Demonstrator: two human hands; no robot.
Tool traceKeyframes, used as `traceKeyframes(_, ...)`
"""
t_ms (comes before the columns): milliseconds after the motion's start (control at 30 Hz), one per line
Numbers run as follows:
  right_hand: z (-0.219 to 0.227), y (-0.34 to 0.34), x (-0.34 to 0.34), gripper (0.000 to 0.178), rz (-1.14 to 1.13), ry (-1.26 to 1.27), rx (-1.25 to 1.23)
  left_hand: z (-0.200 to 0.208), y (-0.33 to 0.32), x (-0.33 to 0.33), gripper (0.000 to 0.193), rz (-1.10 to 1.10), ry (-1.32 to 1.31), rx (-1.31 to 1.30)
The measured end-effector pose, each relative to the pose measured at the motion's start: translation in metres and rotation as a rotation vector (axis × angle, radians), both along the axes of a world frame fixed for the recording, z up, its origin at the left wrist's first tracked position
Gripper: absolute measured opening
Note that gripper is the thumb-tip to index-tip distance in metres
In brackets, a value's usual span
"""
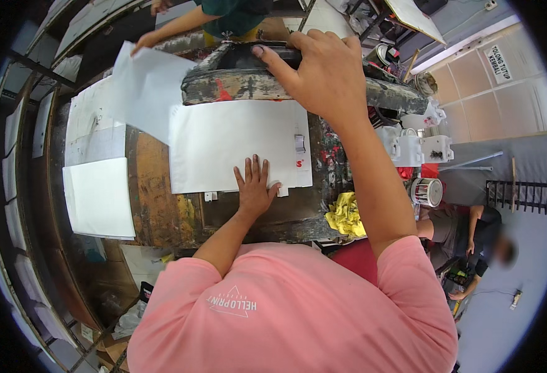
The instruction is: The person performs screen printing on white paper sheets using a squeegee to pull ink across a screen frame. They repeatedly place new sheets, apply ink, and remove printed sheets, stacking them on the table.
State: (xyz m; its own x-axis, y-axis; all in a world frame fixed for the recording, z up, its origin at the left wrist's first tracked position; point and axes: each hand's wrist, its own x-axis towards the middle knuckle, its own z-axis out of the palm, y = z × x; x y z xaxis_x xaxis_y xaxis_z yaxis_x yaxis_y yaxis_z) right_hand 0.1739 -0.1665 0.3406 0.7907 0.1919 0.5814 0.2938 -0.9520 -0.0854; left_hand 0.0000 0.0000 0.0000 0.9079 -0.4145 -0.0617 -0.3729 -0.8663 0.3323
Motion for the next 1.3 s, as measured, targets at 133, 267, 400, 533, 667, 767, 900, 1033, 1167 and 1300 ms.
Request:
traceKeyframes(133,0.001,0.003,0.013,0.065,0.009,-0.088,0.061,0.001,0.012,0.03,0.08,0.0,-0.074,0.017)
traceKeyframes(267,-0.008,0.001,0.004,0.064,0.009,-0.08,0.047,-0.012,0.002,0.014,0.069,0.004,-0.1,0.041)
traceKeyframes(400,-0.008,0.003,-0.003,0.066,0.003,-0.045,0.036,-0.013,0.007,0.02,0.061,0.025,-0.021,-0.004)
traceKeyframes(533,-0.016,0.003,-0.009,0.068,-0.014,-0.022,0.02,-0.007,0.015,0.024,0.059,0.01,0.061,-0.06)
traceKeyframes(667,-0.019,0.005,-0.013,0.068,-0.015,-0.017,0.032,-0.004,0.014,0.027,0.058,0.006,0.091,-0.038)
traceKeyframes(767,-0.022,0.005,-0.015,0.068,-0.009,-0.028,0.017,-0.004,0.013,0.026,0.057,0.01,0.084,-0.025)
traceKeyframes(900,-0.024,0.007,-0.019,0.068,-0.011,-0.018,0.021,-0.007,0.012,0.023,0.056,0.016,0.06,-0.023)
traceKeyframes(1033,-0.028,0.004,-0.019,0.068,0.003,-0.082,0.02,-0.007,0.011,0.025,0.055,0.028,0.077,-0.077)
traceKeyframes(1167,-0.024,0.007,-0.022,0.068,-0.006,-0.05,0.017,-0.009,0.015,0.024,0.054,0.038,0.058,-0.135)
traceKeyframes(1300,-0.023,0.005,-0.018,0.067,-0.002,-0.038,0.02,-0.01,0.014,0.025,0.054,0.064,0.061,-0.161)
